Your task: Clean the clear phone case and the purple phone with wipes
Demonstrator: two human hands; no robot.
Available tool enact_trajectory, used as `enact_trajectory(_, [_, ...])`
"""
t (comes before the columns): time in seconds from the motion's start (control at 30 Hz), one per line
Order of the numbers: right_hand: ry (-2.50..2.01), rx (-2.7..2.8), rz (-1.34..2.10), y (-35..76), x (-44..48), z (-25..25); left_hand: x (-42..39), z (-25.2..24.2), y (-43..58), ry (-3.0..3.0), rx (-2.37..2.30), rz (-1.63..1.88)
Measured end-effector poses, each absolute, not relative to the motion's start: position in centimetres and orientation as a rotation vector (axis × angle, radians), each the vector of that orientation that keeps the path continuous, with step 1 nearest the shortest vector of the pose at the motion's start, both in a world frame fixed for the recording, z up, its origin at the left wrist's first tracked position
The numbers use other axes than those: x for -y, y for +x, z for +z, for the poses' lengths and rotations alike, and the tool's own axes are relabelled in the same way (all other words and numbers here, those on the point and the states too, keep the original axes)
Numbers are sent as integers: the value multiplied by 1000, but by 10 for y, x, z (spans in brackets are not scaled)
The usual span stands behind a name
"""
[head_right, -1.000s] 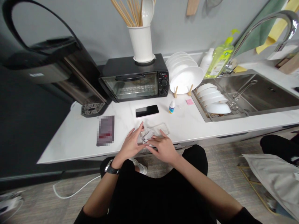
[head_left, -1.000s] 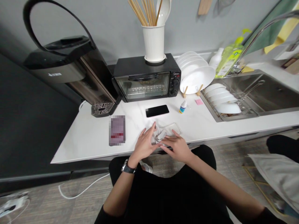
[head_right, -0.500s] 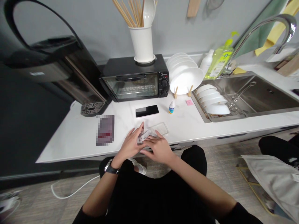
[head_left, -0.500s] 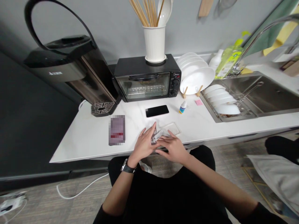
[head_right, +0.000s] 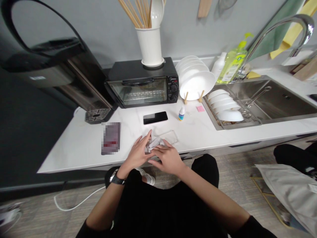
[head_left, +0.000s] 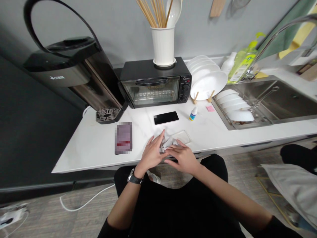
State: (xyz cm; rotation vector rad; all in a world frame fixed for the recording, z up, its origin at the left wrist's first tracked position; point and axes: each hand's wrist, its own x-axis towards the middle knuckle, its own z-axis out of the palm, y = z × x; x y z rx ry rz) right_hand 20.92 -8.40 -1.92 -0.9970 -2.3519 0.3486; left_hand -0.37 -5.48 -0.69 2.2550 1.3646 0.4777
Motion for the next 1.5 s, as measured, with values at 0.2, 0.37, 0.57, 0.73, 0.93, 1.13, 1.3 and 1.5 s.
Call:
enact_trajectory(0.2, [-1248, 2245, 133, 272, 61, -18, 55, -7, -3, 2263, -1359, 495])
enact_trajectory(0.37, [-1122, 2298, 162, 216, 69, -21, 54, -9, -4, 2264, -1342, 495])
enact_trajectory(0.57, [-1096, 2285, 289, 240, 82, -18, 56, -8, -3, 2273, -1364, 494])
enact_trajectory(0.73, [-1325, 2201, 75, 255, 62, -20, 55, -6, -2, 2271, -1357, 486])
enact_trajectory(0.93, [-1036, 2309, 317, 197, 83, -17, 55, -7, -5, 2272, -1357, 459])
enact_trajectory(1.13, [-1277, 2181, 193, 264, 75, -22, 57, -4, -3, 2283, -1373, 480])
enact_trajectory(1.3, [-1278, 2217, 104, 218, 71, -24, 55, -5, -4, 2292, -1360, 454])
enact_trajectory(1.5, [-1061, 2286, 304, 212, 91, -19, 55, -7, -5, 2286, -1371, 463])
